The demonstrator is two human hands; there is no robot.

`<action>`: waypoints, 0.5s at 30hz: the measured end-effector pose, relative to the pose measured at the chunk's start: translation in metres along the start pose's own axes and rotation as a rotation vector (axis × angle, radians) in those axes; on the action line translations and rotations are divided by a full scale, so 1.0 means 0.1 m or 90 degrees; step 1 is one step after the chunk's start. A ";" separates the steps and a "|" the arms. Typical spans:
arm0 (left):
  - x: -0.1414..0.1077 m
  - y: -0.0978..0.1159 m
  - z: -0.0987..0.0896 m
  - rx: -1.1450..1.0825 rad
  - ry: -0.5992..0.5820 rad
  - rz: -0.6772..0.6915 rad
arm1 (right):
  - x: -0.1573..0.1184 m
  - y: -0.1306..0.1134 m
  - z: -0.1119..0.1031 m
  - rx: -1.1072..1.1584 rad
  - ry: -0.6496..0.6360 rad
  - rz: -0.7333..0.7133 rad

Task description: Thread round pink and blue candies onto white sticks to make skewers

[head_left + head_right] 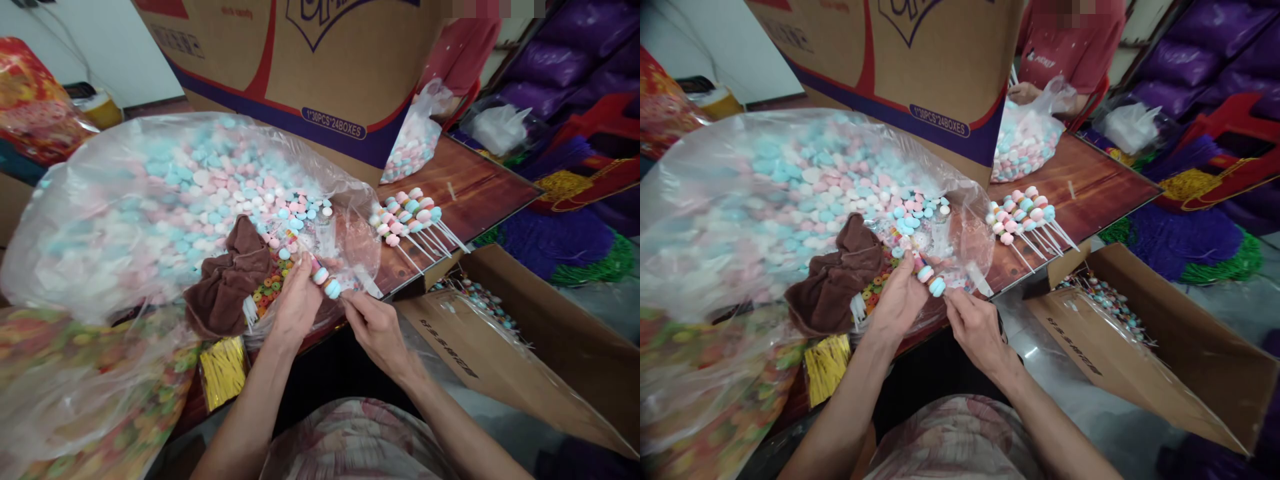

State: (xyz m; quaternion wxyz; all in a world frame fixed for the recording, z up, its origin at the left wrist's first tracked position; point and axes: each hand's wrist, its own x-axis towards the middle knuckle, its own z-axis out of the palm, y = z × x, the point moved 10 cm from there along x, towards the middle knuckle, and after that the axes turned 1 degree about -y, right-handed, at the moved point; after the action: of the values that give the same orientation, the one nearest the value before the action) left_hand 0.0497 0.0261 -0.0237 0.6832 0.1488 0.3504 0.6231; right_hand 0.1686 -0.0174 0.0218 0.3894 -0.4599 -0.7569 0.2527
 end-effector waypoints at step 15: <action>0.04 0.22 -0.06 0.076 0.011 -0.049 | -0.02 0.15 0.05 0.174 -0.024 0.068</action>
State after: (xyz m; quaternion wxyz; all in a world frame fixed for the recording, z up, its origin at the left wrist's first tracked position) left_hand 0.0289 0.0324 -0.0147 0.6936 0.1703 0.3985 0.5755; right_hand 0.1722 -0.0125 0.0075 0.4203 -0.4375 -0.6969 0.3824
